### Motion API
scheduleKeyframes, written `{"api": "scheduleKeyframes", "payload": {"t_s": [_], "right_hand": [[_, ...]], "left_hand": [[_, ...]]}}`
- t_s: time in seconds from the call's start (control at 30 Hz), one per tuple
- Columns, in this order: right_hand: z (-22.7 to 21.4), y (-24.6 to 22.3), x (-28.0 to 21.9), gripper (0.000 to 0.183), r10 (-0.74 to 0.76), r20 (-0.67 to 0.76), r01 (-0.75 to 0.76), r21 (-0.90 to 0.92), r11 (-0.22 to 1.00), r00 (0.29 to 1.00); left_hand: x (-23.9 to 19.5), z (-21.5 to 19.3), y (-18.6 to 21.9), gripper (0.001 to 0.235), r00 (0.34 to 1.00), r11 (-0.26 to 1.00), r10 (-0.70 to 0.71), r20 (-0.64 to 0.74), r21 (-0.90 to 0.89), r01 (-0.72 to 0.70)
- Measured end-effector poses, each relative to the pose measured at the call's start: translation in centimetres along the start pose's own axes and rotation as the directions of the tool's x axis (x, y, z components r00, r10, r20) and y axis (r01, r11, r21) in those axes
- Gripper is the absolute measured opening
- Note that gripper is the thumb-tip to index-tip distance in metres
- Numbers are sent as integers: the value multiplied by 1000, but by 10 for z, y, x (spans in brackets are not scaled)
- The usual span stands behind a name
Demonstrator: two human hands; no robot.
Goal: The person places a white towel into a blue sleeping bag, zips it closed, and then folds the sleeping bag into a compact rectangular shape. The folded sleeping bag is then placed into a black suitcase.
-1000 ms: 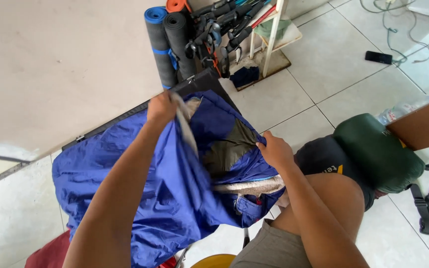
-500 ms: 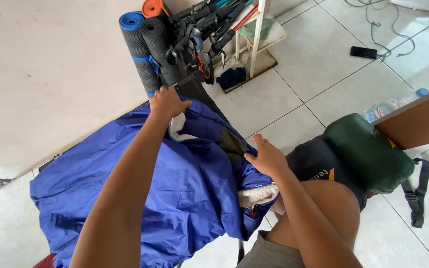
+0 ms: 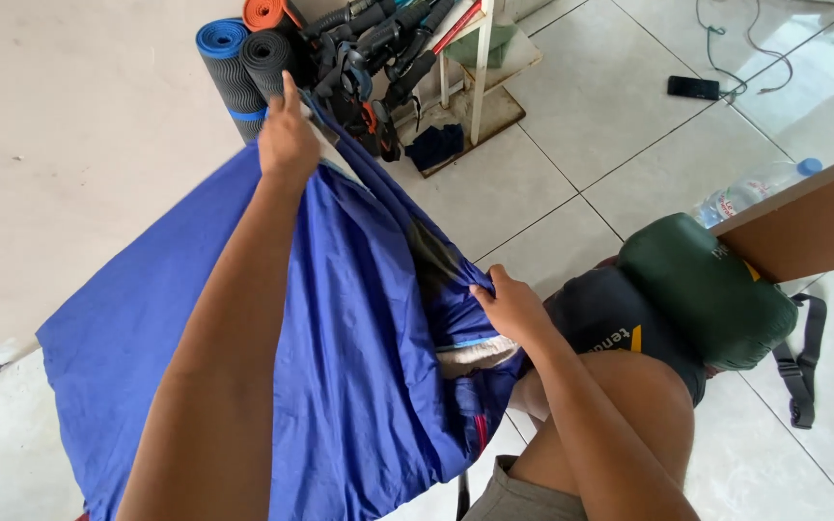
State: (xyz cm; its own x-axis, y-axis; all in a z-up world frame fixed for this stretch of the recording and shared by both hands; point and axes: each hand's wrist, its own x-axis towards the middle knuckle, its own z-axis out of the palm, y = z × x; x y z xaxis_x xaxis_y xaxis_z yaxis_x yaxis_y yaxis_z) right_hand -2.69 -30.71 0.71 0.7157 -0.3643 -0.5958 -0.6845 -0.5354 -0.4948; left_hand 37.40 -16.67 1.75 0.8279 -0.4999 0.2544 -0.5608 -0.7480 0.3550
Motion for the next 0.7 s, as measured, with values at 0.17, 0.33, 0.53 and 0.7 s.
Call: {"api": "scheduleKeyframes", "payload": {"t_s": [0.17,0.33,0.53,0.7], "right_hand": [[-7,9,-5,74,-60,56,51,161,986,997],[-4,19,-9,61,-108,1,107,86,991,994],[-5,26,-4,50,-154,-38,156,55,986,987],[-1,36,10,49,-130,8,130,28,991,991]], "left_hand": [[-36,14,1,120,877,969,-63,477,-182,169],[-81,28,1,78,908,990,99,407,-132,-49],[-166,29,62,38,603,603,797,28,-87,-793],[-277,-7,118,68,354,563,763,541,-287,-775]]}}
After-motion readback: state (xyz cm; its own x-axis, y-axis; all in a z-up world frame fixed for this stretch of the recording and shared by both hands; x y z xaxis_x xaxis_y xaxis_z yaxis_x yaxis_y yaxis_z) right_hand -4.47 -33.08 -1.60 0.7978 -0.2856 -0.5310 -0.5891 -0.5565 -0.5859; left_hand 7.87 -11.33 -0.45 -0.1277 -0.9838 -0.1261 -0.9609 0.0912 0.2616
